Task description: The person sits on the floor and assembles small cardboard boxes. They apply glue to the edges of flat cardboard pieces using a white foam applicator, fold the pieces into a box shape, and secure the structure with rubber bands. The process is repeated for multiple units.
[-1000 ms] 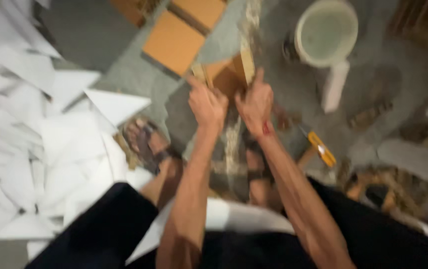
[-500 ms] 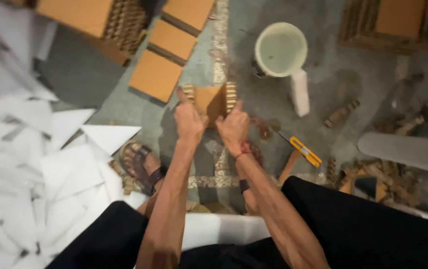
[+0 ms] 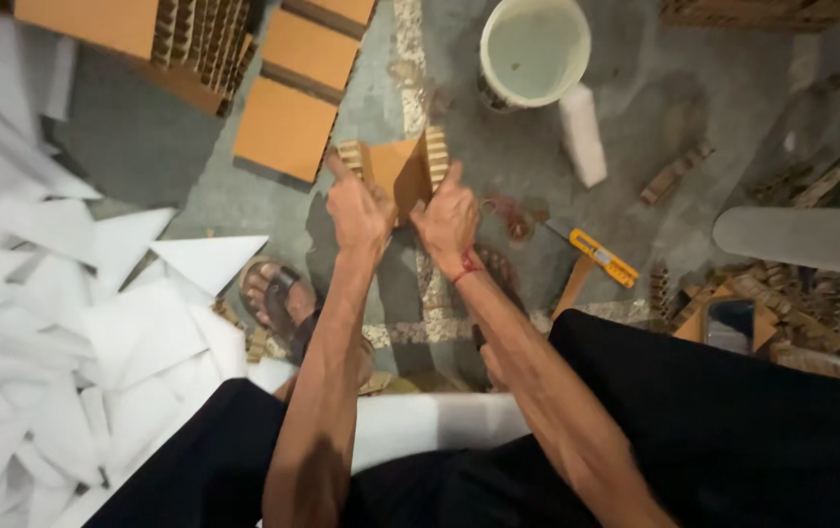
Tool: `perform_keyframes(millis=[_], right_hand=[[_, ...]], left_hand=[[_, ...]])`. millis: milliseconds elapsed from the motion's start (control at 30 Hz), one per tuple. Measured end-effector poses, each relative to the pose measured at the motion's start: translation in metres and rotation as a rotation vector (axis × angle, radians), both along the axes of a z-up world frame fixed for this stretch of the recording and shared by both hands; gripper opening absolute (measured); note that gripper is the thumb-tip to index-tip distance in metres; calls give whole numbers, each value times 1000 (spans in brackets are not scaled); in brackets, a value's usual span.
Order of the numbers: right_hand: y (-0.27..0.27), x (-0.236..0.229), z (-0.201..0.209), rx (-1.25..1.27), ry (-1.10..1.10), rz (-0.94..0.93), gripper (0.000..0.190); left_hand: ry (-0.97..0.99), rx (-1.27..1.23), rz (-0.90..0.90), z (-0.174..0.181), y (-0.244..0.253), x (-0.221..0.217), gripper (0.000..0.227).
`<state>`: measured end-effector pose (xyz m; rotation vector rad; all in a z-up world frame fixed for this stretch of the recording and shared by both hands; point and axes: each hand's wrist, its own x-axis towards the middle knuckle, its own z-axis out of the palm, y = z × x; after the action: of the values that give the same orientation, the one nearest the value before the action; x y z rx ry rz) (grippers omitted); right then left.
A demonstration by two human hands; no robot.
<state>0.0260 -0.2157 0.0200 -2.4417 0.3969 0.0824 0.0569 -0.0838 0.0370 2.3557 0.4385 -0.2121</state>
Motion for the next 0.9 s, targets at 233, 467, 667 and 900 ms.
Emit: perform_keyframes(millis=[233, 467, 667, 900], right_hand=[[-3, -6, -2, 54, 23, 0, 73], [0, -1, 1, 5, 18, -32, 76], [2, 4, 7, 37, 74, -78, 70], [4, 3, 4, 62, 48, -92, 69]], left_hand=[[-23, 13, 3, -5, -2, -8, 86], [-11, 2, 37, 2, -5, -4, 88], [21, 83, 35, 0, -7, 2, 84], [1, 56, 21, 6, -8, -2, 79]])
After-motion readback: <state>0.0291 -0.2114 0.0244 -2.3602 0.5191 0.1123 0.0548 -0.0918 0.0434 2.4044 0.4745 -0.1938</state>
